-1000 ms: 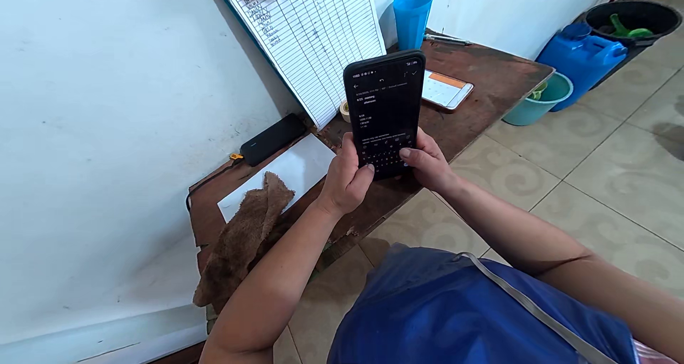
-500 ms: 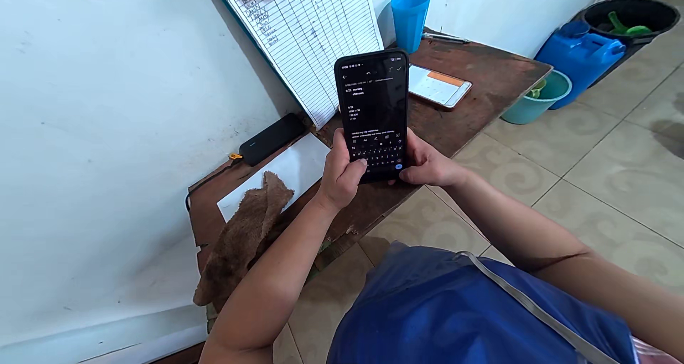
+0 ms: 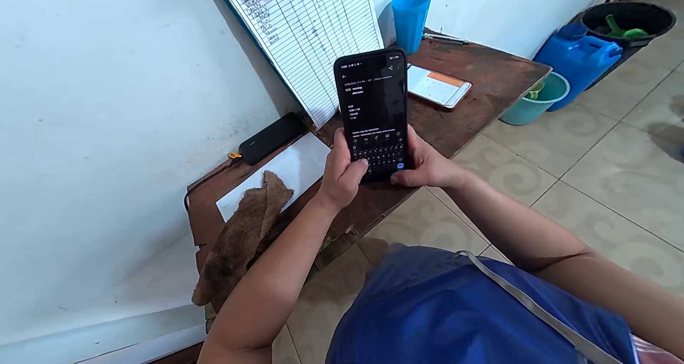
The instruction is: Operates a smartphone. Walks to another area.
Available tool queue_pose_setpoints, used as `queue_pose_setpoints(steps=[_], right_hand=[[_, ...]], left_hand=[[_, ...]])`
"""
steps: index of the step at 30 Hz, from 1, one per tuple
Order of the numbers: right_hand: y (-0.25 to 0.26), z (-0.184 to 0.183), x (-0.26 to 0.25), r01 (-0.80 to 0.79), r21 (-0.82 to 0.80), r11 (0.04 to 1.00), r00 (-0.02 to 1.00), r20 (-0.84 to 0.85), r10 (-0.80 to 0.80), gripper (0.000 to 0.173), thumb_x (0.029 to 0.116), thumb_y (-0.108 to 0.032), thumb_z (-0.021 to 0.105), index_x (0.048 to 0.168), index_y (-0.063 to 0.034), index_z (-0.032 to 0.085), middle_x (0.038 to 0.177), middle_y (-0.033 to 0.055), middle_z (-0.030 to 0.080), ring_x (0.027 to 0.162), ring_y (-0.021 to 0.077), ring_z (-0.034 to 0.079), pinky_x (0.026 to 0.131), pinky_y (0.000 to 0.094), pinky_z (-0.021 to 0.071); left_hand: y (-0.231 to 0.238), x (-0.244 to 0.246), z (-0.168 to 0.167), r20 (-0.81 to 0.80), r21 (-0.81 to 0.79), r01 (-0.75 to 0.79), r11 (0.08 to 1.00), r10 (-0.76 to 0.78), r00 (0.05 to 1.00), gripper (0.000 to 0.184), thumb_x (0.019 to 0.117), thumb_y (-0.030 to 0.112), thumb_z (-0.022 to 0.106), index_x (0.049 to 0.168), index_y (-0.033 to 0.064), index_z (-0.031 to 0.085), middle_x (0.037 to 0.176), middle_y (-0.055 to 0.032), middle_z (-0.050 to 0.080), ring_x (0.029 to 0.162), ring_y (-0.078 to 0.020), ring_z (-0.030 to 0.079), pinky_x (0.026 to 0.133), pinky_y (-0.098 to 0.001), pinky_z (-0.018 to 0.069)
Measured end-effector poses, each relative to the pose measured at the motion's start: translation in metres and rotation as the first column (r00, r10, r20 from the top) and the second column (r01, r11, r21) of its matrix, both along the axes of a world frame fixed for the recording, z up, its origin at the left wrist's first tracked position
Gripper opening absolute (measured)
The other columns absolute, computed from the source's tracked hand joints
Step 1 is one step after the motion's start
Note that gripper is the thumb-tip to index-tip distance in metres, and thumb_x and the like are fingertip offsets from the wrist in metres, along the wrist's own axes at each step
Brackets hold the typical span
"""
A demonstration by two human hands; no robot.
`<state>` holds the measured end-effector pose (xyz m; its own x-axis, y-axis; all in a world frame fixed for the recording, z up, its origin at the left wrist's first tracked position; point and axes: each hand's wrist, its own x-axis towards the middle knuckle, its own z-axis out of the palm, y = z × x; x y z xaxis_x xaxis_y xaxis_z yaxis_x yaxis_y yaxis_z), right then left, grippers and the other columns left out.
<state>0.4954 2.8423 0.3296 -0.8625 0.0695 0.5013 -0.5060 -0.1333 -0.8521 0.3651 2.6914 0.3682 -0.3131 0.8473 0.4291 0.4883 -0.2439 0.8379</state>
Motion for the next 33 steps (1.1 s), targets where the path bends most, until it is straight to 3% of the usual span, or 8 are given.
queue_pose_setpoints(steps=[11,14,22,28,33], right_hand=[[-0.004,0.0011,0.0004,0.102,0.068,0.992,0.995,0.006,-0.103,0.08,0.0713,0.014,0.062,0.139,-0.012,0.028,0.117,-0.01,0.066,0.101,0.0,0.068,0.083,0.0208,0.0597],[-0.0027,-0.0009,-0.0003,0.094,0.072,0.993,0.995,-0.027,-0.093,0.087,0.0709,0.012,0.064,0.144,-0.0109,0.022,0.123,-0.0076,0.063,0.108,0.0024,0.067,0.089,0.0236,0.0598],[-0.0041,-0.0015,-0.0005,0.183,0.127,0.975,0.983,-0.049,-0.178,0.105,0.0698,0.0,0.068,0.154,-0.0076,0.006,0.128,-0.0038,0.059,0.107,0.0008,0.066,0.085,0.0217,0.0601],[-0.0026,-0.001,0.0005,0.145,0.051,0.988,0.989,-0.003,-0.145,0.09,0.0711,0.002,0.066,0.147,-0.0163,0.022,0.12,-0.0103,0.064,0.101,0.0,0.067,0.08,0.0209,0.0605],[-0.003,-0.0001,0.0006,0.128,0.02,0.992,0.992,0.016,-0.128,0.089,0.0701,0.005,0.065,0.145,-0.0196,0.025,0.119,-0.0122,0.065,0.097,-0.0004,0.068,0.076,0.0205,0.061]], left_hand=[[0.0003,-0.0021,-0.002,-0.041,0.018,-0.002,1.0,0.003,0.999,0.065,0.0788,0.001,0.044,0.142,-0.0091,0.032,0.118,-0.0106,0.062,0.104,-0.0027,0.064,0.09,-0.0234,0.0544],[0.0003,-0.0018,-0.0019,-0.033,0.019,0.002,1.0,-0.002,0.999,0.065,0.0787,0.001,0.044,0.142,-0.0087,0.031,0.119,-0.0108,0.061,0.105,-0.0033,0.064,0.091,-0.0238,0.054],[0.0005,0.0006,-0.0008,-0.037,0.006,-0.007,1.0,0.007,0.999,0.065,0.0784,0.002,0.045,0.142,-0.0087,0.032,0.119,-0.0109,0.061,0.107,-0.0034,0.063,0.092,-0.0233,0.0533],[0.0009,-0.0008,-0.0029,-0.035,0.0,0.004,1.0,-0.004,0.999,0.064,0.0794,0.002,0.045,0.141,-0.0087,0.032,0.119,-0.011,0.061,0.105,-0.0039,0.064,0.091,-0.0238,0.0541],[0.0004,-0.001,-0.0024,-0.036,-0.009,-0.006,1.0,0.006,0.999,0.066,0.0797,0.003,0.046,0.143,-0.01,0.03,0.12,-0.0126,0.061,0.106,-0.0049,0.065,0.091,-0.0252,0.0546]])
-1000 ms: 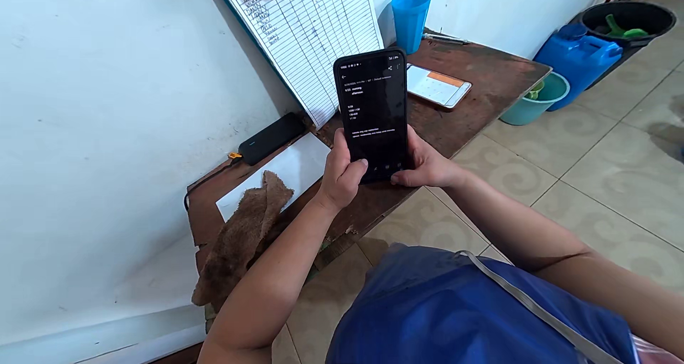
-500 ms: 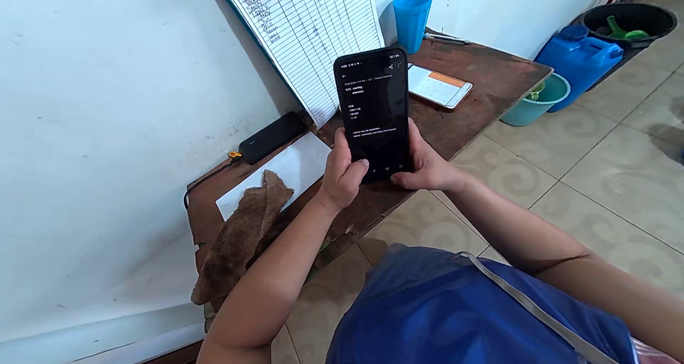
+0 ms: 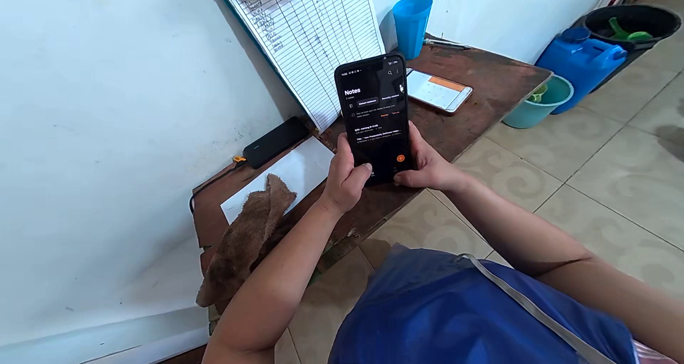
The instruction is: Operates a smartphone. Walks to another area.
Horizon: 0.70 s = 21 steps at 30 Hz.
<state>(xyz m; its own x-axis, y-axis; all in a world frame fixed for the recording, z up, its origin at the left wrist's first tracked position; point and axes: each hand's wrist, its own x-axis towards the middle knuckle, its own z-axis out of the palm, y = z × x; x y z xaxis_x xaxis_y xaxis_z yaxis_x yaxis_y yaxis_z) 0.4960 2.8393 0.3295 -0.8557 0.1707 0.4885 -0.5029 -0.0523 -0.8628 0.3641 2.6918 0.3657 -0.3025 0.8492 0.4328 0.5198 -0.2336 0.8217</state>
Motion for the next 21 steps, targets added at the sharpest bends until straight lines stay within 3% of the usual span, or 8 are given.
queue_pose_setpoints(steps=[8,18,21], right_hand=[[0.0021,-0.003,-0.0016,-0.004,-0.071,0.997,0.999,0.036,0.007,0.072,0.0756,-0.001,0.065,0.137,-0.0226,0.034,0.109,-0.0118,0.068,0.082,0.0001,0.069,0.063,0.0181,0.0586],[0.0008,-0.0002,-0.0021,0.026,-0.1,0.995,0.997,0.071,-0.019,0.061,0.0772,-0.003,0.062,0.13,-0.0214,0.038,0.103,-0.0115,0.07,0.077,0.0006,0.068,0.059,0.0179,0.057],[0.0007,-0.0003,-0.0019,0.026,-0.104,0.994,0.998,0.067,-0.019,0.06,0.0774,-0.002,0.061,0.13,-0.0217,0.039,0.103,-0.0115,0.07,0.077,0.0008,0.069,0.06,0.0183,0.0574]], left_hand=[[0.0003,0.0009,-0.0004,0.0,-0.003,0.01,1.0,-0.01,1.0,0.064,0.0809,0.002,0.045,0.142,-0.0106,0.03,0.119,-0.0127,0.061,0.106,-0.0045,0.064,0.091,-0.0245,0.0543],[0.0008,0.0014,-0.0008,-0.017,-0.003,0.007,1.0,-0.007,1.0,0.061,0.0827,0.004,0.045,0.14,-0.0102,0.033,0.118,-0.0132,0.061,0.106,-0.0053,0.065,0.091,-0.0243,0.0543],[0.0001,0.0021,0.0025,0.066,-0.011,0.021,1.0,-0.02,0.998,0.056,0.0853,0.004,0.043,0.14,-0.0073,0.035,0.117,-0.0089,0.062,0.103,-0.0031,0.064,0.09,-0.0237,0.0546]])
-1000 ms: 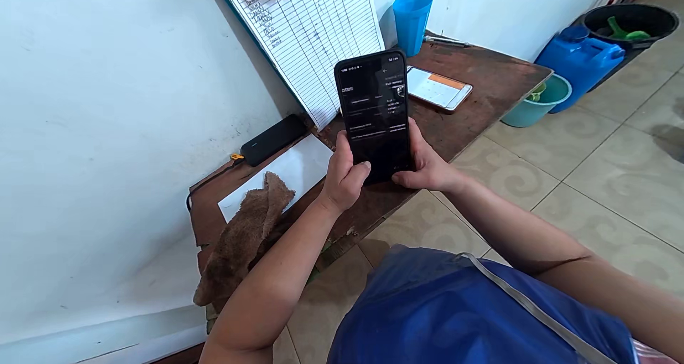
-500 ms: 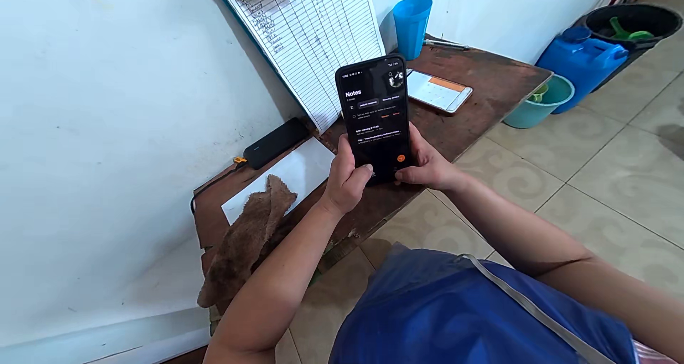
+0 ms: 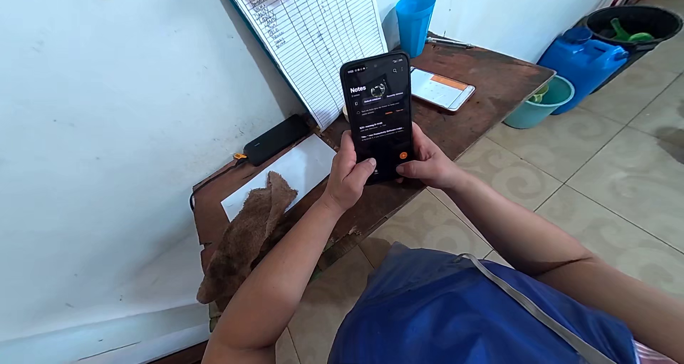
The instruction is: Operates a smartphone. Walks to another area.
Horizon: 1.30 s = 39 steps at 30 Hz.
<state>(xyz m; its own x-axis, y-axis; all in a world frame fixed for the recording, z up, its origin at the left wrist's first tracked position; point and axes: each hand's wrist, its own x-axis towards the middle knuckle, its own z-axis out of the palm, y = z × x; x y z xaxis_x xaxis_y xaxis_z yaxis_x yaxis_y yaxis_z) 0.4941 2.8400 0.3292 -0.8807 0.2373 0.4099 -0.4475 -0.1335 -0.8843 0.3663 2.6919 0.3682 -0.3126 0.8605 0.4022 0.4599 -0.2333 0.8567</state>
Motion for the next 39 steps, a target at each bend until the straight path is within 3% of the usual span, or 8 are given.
queue_pose_setpoints(steps=[3,6,12,16,19,27,33,39], right_hand=[[0.0,0.0,0.0,-0.01,0.016,1.0,1.0,0.008,0.01,0.059,0.0775,-0.001,0.061,0.129,-0.0204,0.039,0.104,-0.0107,0.071,0.078,0.0009,0.069,0.059,0.0178,0.057],[-0.002,0.001,0.002,-0.005,0.095,0.996,0.999,0.034,0.002,0.065,0.0758,-0.001,0.061,0.134,-0.0181,0.039,0.107,-0.0106,0.07,0.082,-0.0005,0.069,0.063,0.0173,0.0579],[-0.004,0.003,0.004,0.024,0.147,0.989,0.999,0.043,-0.031,0.066,0.0746,-0.002,0.062,0.135,-0.017,0.038,0.104,-0.0111,0.069,0.078,-0.0022,0.067,0.061,0.0164,0.0572],[-0.005,0.005,0.005,0.037,0.134,0.99,0.996,0.072,-0.047,0.067,0.074,-0.001,0.06,0.135,-0.0176,0.038,0.103,-0.0112,0.069,0.077,-0.0022,0.067,0.06,0.0161,0.0567],[-0.005,0.006,0.004,0.054,0.135,0.989,0.994,0.091,-0.066,0.066,0.0735,-0.001,0.06,0.134,-0.0169,0.038,0.101,-0.0112,0.07,0.075,-0.0026,0.067,0.058,0.0156,0.0557],[-0.007,0.006,0.003,0.07,0.133,0.989,0.993,0.083,-0.081,0.062,0.0759,-0.006,0.064,0.131,-0.0184,0.039,0.098,-0.0146,0.07,0.078,-0.0035,0.068,0.063,0.0159,0.0572],[-0.009,0.006,0.004,0.069,0.184,0.98,0.994,0.066,-0.083,0.06,0.0776,-0.006,0.063,0.132,-0.0156,0.039,0.104,-0.015,0.069,0.087,-0.005,0.068,0.071,0.0158,0.0579],[-0.009,0.005,0.004,0.073,0.212,0.975,0.996,0.039,-0.083,0.061,0.0783,-0.007,0.064,0.134,-0.0136,0.038,0.106,-0.0151,0.069,0.091,-0.005,0.068,0.076,0.0169,0.0587]], left_hand=[[0.0,-0.003,0.004,0.096,0.04,-0.017,0.999,0.013,0.995,0.046,0.09,0.003,0.039,0.135,-0.004,0.043,0.113,-0.0011,0.065,0.099,0.0005,0.065,0.09,-0.0224,0.0551],[-0.001,-0.005,0.007,0.152,0.056,-0.045,0.997,0.036,0.988,0.045,0.091,0.003,0.037,0.135,0.0013,0.043,0.113,0.0041,0.066,0.1,0.0027,0.065,0.091,-0.0208,0.0549],[0.0,-0.004,0.004,0.144,0.067,-0.047,0.997,0.037,0.989,0.056,0.0827,-0.004,0.038,0.139,-0.0051,0.037,0.115,-0.0007,0.065,0.1,0.0011,0.065,0.091,-0.022,0.0546],[0.001,-0.003,0.003,0.147,0.075,-0.034,0.997,0.023,0.989,0.056,0.0823,-0.005,0.039,0.138,-0.0049,0.037,0.115,-0.0011,0.065,0.1,0.0008,0.065,0.091,-0.0225,0.0548],[0.001,-0.002,0.003,0.16,0.084,-0.039,0.996,0.025,0.987,0.052,0.0829,-0.005,0.039,0.135,-0.0046,0.039,0.113,-0.0008,0.066,0.099,0.0007,0.066,0.09,-0.0225,0.0552],[0.0,-0.002,0.006,0.151,0.073,-0.054,0.996,0.043,0.988,0.046,0.0882,0.0,0.038,0.134,-0.004,0.044,0.107,-0.0006,0.067,0.094,0.0008,0.066,0.087,-0.0225,0.0556],[-0.002,0.003,0.014,0.166,0.031,-0.188,0.982,0.18,0.97,0.033,0.0993,0.006,0.037,0.123,-0.0068,0.056,0.102,-0.0029,0.067,0.092,0.0011,0.065,0.088,-0.0221,0.0545],[-0.003,0.003,0.012,0.137,0.075,-0.157,0.985,0.146,0.98,0.036,0.0969,0.008,0.034,0.123,-0.005,0.055,0.101,0.0001,0.066,0.09,0.0028,0.064,0.085,-0.0205,0.0545]])
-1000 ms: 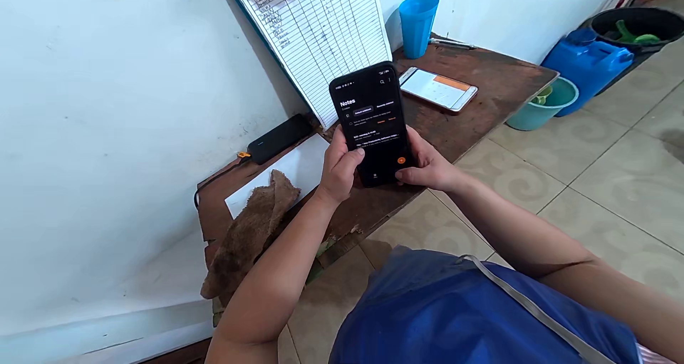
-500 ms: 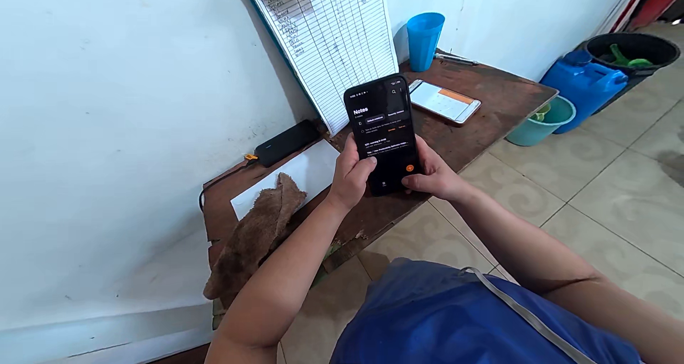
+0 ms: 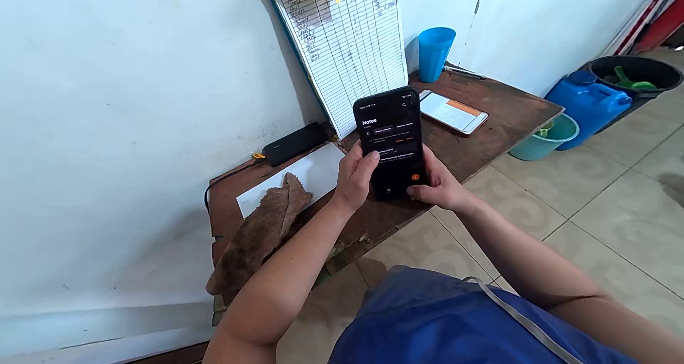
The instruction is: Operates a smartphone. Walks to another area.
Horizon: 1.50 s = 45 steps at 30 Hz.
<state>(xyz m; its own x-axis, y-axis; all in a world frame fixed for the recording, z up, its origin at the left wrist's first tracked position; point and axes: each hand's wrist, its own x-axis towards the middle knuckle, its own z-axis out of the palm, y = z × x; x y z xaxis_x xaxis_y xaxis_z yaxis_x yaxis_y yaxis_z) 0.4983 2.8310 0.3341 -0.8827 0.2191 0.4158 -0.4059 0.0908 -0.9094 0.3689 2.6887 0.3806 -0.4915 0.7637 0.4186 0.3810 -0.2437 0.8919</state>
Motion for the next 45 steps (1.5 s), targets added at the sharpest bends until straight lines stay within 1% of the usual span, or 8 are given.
queue_pose_setpoints(steps=[11,15,21,27,31,34,37,45], right_hand=[[0.0,0.002,0.001,0.038,-0.004,0.999,0.998,0.04,-0.037,0.063,0.0775,-0.01,0.065,0.134,-0.0127,0.037,0.103,-0.0145,0.067,0.082,-0.0056,0.067,0.067,0.0154,0.0575],[0.002,0.001,0.001,-0.002,-0.012,1.0,1.0,0.028,0.002,0.063,0.0772,-0.007,0.065,0.134,-0.014,0.038,0.105,-0.015,0.068,0.086,-0.0051,0.068,0.07,0.0161,0.0584],[0.004,0.001,0.0,-0.035,-0.041,0.999,0.999,0.022,0.036,0.063,0.0772,-0.006,0.064,0.134,-0.0169,0.039,0.102,-0.0157,0.07,0.083,-0.0047,0.068,0.066,0.0156,0.0577],[0.01,0.001,-0.001,-0.127,-0.096,0.987,0.991,0.033,0.131,0.066,0.0742,-0.004,0.066,0.131,-0.0206,0.039,0.103,-0.0165,0.07,0.085,-0.0025,0.069,0.07,0.0183,0.0595],[0.012,0.003,-0.002,-0.209,-0.083,0.974,0.975,0.062,0.215,0.076,0.0735,0.007,0.066,0.138,-0.0172,0.034,0.114,-0.0119,0.069,0.1,0.0008,0.069,0.086,0.0223,0.0602],[0.007,0.006,-0.002,-0.142,-0.028,0.99,0.985,0.093,0.144,0.077,0.0738,0.009,0.063,0.141,-0.0136,0.031,0.113,-0.0114,0.069,0.098,-0.0019,0.069,0.084,0.0194,0.0593],[0.009,0.004,-0.003,-0.162,-0.018,0.987,0.982,0.091,0.163,0.083,0.073,0.007,0.066,0.144,-0.0139,0.027,0.117,-0.0102,0.068,0.102,-0.0006,0.069,0.087,0.0209,0.0597],[0.01,0.005,-0.003,-0.174,-0.017,0.985,0.981,0.086,0.175,0.082,0.0738,0.007,0.064,0.144,-0.0149,0.028,0.117,-0.01,0.068,0.101,-0.0002,0.069,0.085,0.0205,0.06]], left_hand=[[0.0,-0.001,-0.002,-0.01,-0.012,0.018,1.0,-0.018,1.0,0.047,0.0964,0.013,0.03,0.134,-0.0097,0.048,0.113,-0.0063,0.063,0.101,0.0019,0.061,0.093,-0.0207,0.0504],[0.0,-0.002,-0.003,0.023,-0.012,0.045,0.999,-0.044,0.999,0.044,0.0926,0.009,0.03,0.131,-0.0058,0.048,0.105,-0.0001,0.065,0.093,0.0032,0.063,0.087,-0.02,0.0537],[0.001,-0.002,-0.004,0.03,-0.007,0.065,0.998,-0.065,0.997,0.045,0.0892,0.005,0.031,0.13,-0.0044,0.047,0.105,0.0004,0.065,0.092,0.0026,0.064,0.086,-0.0205,0.0545],[0.001,-0.002,-0.003,0.015,0.006,0.071,0.997,-0.071,0.997,0.048,0.0891,0.005,0.032,0.134,-0.0045,0.044,0.107,0.0002,0.065,0.093,0.0026,0.064,0.086,-0.0203,0.0546],[0.001,-0.004,-0.005,-0.009,0.032,0.056,0.998,-0.055,0.998,0.049,0.0881,0.004,0.033,0.135,-0.0059,0.041,0.109,-0.0009,0.064,0.094,0.0027,0.064,0.086,-0.0208,0.0547],[0.001,-0.004,-0.005,-0.006,0.039,0.058,0.998,-0.058,0.998,0.05,0.0877,0.003,0.033,0.136,-0.0066,0.04,0.109,-0.0015,0.064,0.094,0.0026,0.064,0.087,-0.0205,0.0544],[0.001,-0.005,-0.005,-0.009,0.031,0.058,0.998,-0.058,0.998,0.051,0.0867,0.004,0.034,0.136,-0.0057,0.041,0.109,-0.0017,0.064,0.094,0.0021,0.064,0.086,-0.0202,0.0545],[0.002,-0.004,-0.005,-0.002,0.027,0.061,0.998,-0.061,0.998,0.051,0.0878,0.004,0.033,0.138,-0.0064,0.039,0.113,-0.003,0.063,0.099,0.002,0.063,0.09,-0.0208,0.0531]])
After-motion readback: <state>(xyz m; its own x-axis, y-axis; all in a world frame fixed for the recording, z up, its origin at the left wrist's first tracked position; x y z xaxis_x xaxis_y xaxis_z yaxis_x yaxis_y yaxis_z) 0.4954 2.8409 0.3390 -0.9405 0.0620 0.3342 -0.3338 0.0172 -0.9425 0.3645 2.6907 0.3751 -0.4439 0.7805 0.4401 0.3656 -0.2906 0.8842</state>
